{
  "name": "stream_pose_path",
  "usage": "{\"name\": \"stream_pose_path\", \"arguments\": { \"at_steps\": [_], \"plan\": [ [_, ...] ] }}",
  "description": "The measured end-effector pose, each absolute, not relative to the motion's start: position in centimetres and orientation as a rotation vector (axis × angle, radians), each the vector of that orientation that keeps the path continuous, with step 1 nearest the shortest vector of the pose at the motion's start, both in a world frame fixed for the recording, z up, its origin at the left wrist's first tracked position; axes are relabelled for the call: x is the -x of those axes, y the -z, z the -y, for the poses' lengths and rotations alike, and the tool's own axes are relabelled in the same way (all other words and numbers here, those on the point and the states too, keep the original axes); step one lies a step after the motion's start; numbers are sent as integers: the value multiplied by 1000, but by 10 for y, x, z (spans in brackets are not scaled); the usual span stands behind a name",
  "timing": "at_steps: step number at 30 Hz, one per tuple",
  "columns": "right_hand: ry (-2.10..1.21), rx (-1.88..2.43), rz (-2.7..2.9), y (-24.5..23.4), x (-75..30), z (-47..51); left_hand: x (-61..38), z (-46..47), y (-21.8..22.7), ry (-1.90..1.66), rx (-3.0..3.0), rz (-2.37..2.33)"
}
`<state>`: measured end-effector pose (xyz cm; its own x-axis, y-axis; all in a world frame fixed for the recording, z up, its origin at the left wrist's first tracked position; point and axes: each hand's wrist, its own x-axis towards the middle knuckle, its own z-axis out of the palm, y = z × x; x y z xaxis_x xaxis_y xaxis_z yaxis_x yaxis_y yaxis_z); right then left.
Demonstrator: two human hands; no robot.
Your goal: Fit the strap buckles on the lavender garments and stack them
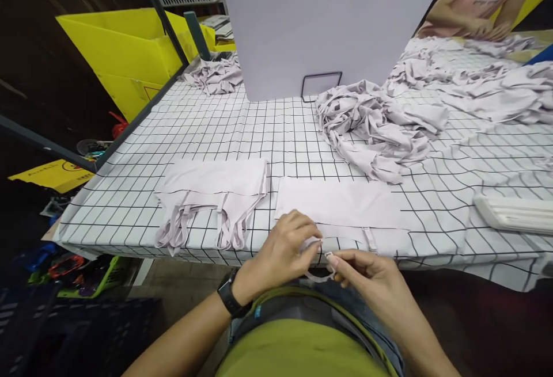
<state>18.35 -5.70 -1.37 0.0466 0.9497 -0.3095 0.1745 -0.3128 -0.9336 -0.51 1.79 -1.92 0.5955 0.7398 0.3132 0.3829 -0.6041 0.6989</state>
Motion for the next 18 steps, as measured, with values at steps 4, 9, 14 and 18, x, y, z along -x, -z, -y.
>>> {"name": "stream_pose_path", "arguments": {
  "at_steps": [4,9,14,18],
  "plan": [
    [-1382,1563,739,12,-173,41,-2,-44,28,-558,-2539,-1043],
    [-1463,1565,600,16,-171,19,-10,-60,37,-495,-2608,-1081],
    [-1402,1590,528,15,-164,1,-11,-62,43,-713,-2482,-1049],
    [-1333,1603,433,13,-159,-9,-11,-62,45,-794,-2477,-990]
  ]
}}
